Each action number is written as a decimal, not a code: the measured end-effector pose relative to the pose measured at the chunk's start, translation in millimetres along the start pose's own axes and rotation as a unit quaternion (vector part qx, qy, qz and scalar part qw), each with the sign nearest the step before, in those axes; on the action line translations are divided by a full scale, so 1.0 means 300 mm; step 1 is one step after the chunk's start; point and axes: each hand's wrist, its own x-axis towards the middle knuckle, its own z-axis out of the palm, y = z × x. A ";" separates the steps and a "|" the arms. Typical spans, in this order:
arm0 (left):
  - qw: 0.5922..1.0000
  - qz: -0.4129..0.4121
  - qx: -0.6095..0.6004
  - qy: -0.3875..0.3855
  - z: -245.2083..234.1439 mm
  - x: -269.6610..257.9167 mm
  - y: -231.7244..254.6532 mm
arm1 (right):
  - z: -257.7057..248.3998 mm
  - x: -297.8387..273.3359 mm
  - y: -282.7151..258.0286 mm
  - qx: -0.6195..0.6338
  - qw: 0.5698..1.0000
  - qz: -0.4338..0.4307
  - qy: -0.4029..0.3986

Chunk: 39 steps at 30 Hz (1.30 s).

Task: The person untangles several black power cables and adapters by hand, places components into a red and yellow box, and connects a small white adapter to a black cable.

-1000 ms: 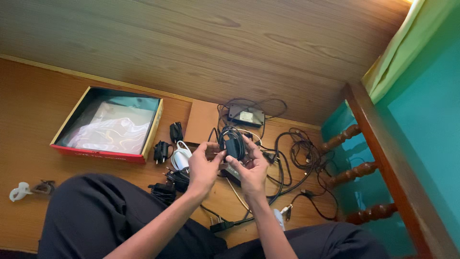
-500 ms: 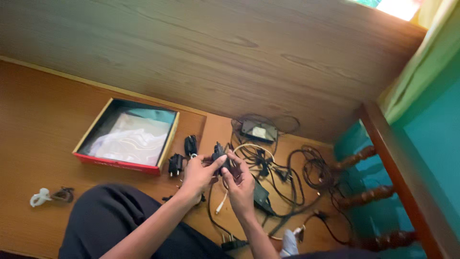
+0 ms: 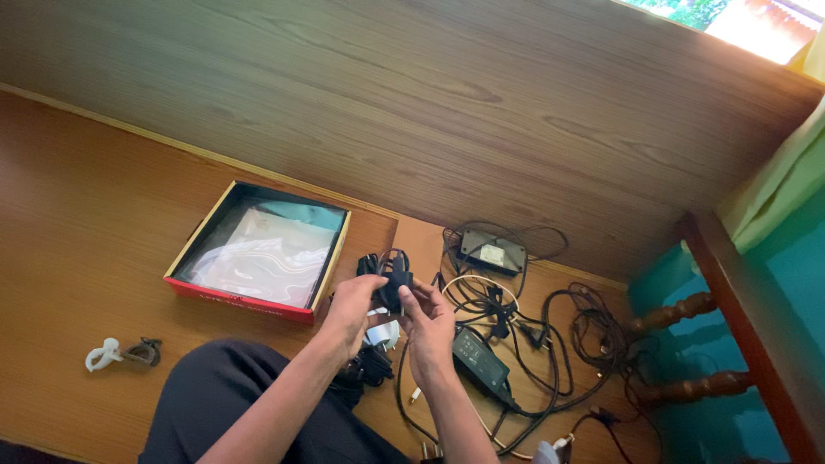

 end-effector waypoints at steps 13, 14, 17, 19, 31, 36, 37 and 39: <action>0.996 -0.088 -0.031 0.003 -0.066 0.085 -0.050 | -0.045 0.071 0.021 0.019 0.992 0.121 -0.018; 0.995 -0.094 -0.026 0.006 -0.066 0.086 -0.047 | -0.047 0.075 0.018 0.017 0.991 0.128 -0.020; 0.994 -0.106 0.001 0.008 -0.075 0.092 -0.042 | -0.042 0.086 0.036 0.019 0.991 0.129 -0.039; 0.994 -0.105 0.033 0.001 -0.084 0.093 -0.022 | -0.036 0.097 0.054 0.035 0.990 0.125 -0.054; 0.683 0.173 0.687 0.177 -0.260 0.176 0.230 | 0.083 0.212 0.235 0.125 0.974 0.186 -0.029; 0.619 0.070 0.753 0.212 -0.321 0.278 0.158 | 0.139 0.336 0.379 0.151 0.971 0.180 -0.055; 0.606 0.063 0.761 0.222 -0.334 0.288 0.143 | 0.149 0.353 0.401 0.154 0.970 0.177 -0.057; 0.647 0.035 0.728 0.223 -0.346 0.299 0.139 | 0.168 0.392 0.433 0.158 0.971 0.172 -0.060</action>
